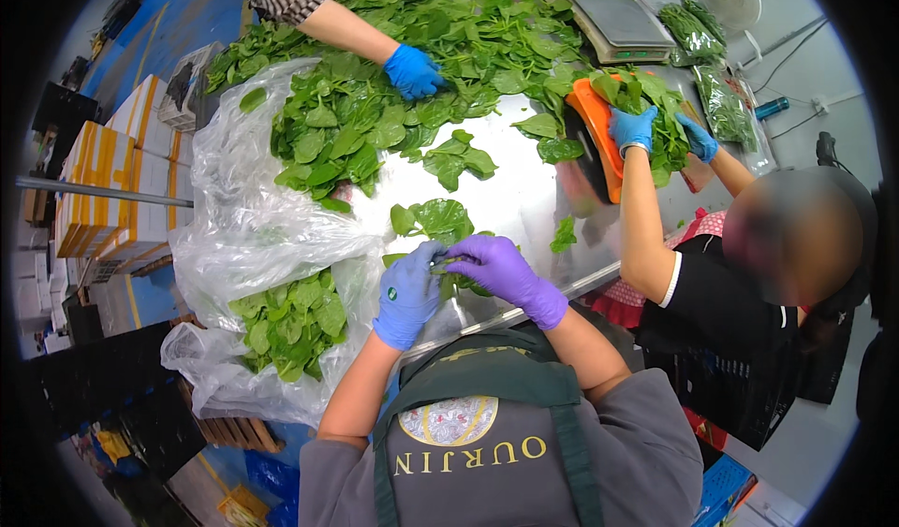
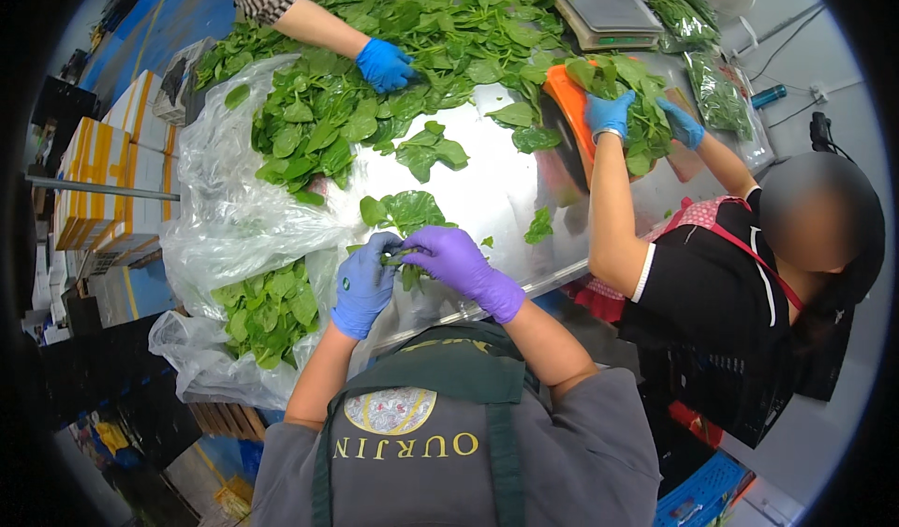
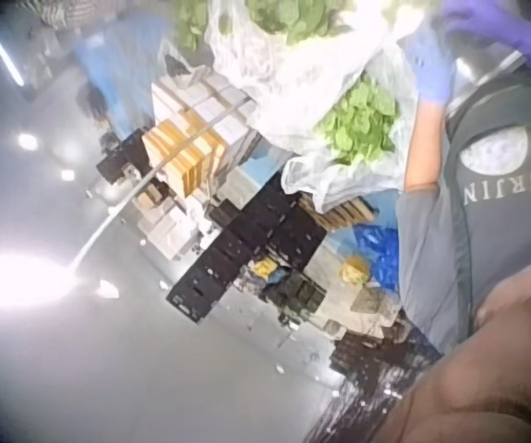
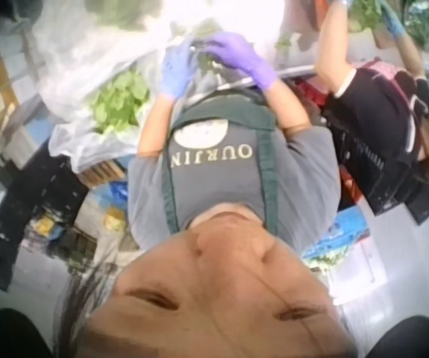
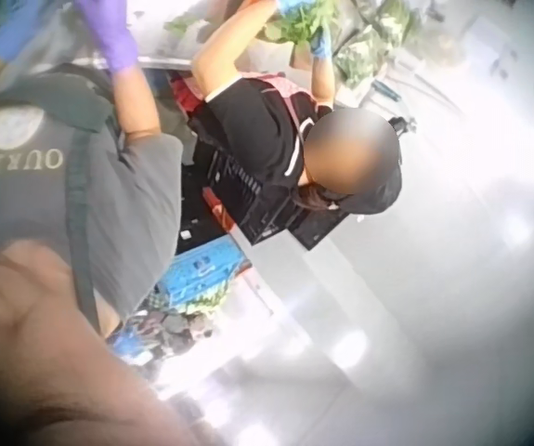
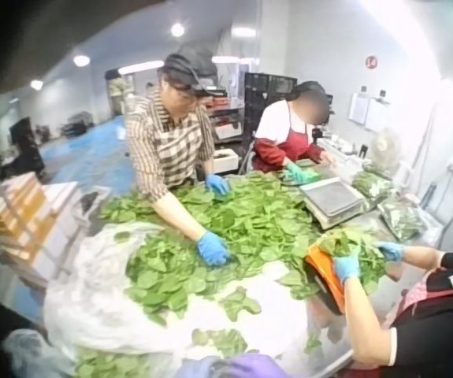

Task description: The person picks up bunches of leafy green vegetables from a large pile on a stainless steel table, removes individual leaves by hand, and places them into a clear plastic bag. Other workers are visible nearby performing similar tasks.

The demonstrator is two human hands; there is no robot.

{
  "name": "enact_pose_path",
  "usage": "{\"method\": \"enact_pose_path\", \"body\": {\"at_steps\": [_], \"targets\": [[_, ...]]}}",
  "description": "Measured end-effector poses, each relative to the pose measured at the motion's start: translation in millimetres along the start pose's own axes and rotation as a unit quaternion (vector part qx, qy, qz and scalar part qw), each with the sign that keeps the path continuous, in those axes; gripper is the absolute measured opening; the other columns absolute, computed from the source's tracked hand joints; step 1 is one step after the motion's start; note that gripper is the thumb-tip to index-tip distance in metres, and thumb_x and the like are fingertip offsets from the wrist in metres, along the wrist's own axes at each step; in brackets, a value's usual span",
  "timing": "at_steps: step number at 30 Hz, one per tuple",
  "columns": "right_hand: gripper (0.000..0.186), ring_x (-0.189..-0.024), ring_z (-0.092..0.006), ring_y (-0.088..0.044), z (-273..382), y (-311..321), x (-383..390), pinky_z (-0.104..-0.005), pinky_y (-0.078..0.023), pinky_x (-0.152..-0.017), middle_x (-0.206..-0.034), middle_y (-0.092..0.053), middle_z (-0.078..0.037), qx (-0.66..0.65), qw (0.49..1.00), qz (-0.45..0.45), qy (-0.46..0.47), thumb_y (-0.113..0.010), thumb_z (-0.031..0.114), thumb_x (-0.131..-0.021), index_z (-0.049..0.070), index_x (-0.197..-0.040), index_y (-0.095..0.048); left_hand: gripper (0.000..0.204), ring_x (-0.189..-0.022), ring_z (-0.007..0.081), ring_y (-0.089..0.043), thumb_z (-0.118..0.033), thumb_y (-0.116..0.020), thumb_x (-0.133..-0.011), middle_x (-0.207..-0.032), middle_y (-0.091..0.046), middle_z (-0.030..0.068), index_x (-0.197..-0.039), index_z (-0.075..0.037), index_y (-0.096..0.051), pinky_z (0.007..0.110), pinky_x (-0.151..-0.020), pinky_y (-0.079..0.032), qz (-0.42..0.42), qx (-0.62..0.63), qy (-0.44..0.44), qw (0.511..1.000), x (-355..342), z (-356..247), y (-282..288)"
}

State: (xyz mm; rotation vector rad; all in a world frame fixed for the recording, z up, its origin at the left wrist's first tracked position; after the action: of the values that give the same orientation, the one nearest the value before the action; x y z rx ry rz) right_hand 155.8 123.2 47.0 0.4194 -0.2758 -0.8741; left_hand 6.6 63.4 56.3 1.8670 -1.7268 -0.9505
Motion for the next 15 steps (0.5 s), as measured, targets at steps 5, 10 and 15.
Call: {"method": "enact_pose_path", "body": {"at_steps": [5,10,15], "targets": [[0.018,-0.067,-0.0266,-0.060,-5,-1,-1,-0.0329,-0.048,-0.063,-0.076,-0.063,-0.010,0.090,0.993,-0.038,0.062,-0.068,0.019,-0.075,0.007,-0.087,-0.065,0.035,-0.079,0.0284,-0.061,0.001,-0.056,-0.075,-0.094,-0.061,0.0124,-0.108,-0.009,-0.053,0.035,-0.067,-0.048,0.018,0.023,-0.005,1.000,-3,-8,5],[0.016,-0.061,-0.0116,-0.059,-23,28,1,-0.0241,-0.047,-0.058,-0.072,-0.063,-0.007,-0.023,0.993,-0.096,-0.062,-0.068,0.015,-0.076,0.004,-0.088,-0.067,0.034,-0.084,0.0190,-0.060,0.001,-0.058,-0.079,-0.098,-0.061,0.0107,-0.112,-0.006,-0.054,0.028,-0.074,-0.048,-0.104,0.171,0.058,0.978,0,3,14],[0.016,-0.059,-0.0052,-0.055,-46,69,10,-0.0196,-0.045,-0.055,-0.068,-0.063,-0.002,-0.033,0.976,-0.188,-0.109,-0.069,0.013,-0.077,0.000,-0.087,-0.067,0.033,-0.081,0.0115,-0.056,0.001,-0.059,-0.080,-0.094,-0.061,0.0054,-0.112,-0.004,-0.055,0.023,-0.068,-0.045,-0.110,0.227,0.095,0.963,21,16,13]]}}
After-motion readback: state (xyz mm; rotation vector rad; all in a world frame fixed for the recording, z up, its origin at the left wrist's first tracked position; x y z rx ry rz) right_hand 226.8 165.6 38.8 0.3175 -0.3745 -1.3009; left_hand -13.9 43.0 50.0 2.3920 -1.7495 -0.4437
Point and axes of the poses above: each hand's wrist, its own x-axis away from the middle knuckle, its own y-axis out of the back of the hand, z = x × y, the point moved 2 cm from there along -x, towards the middle knuckle
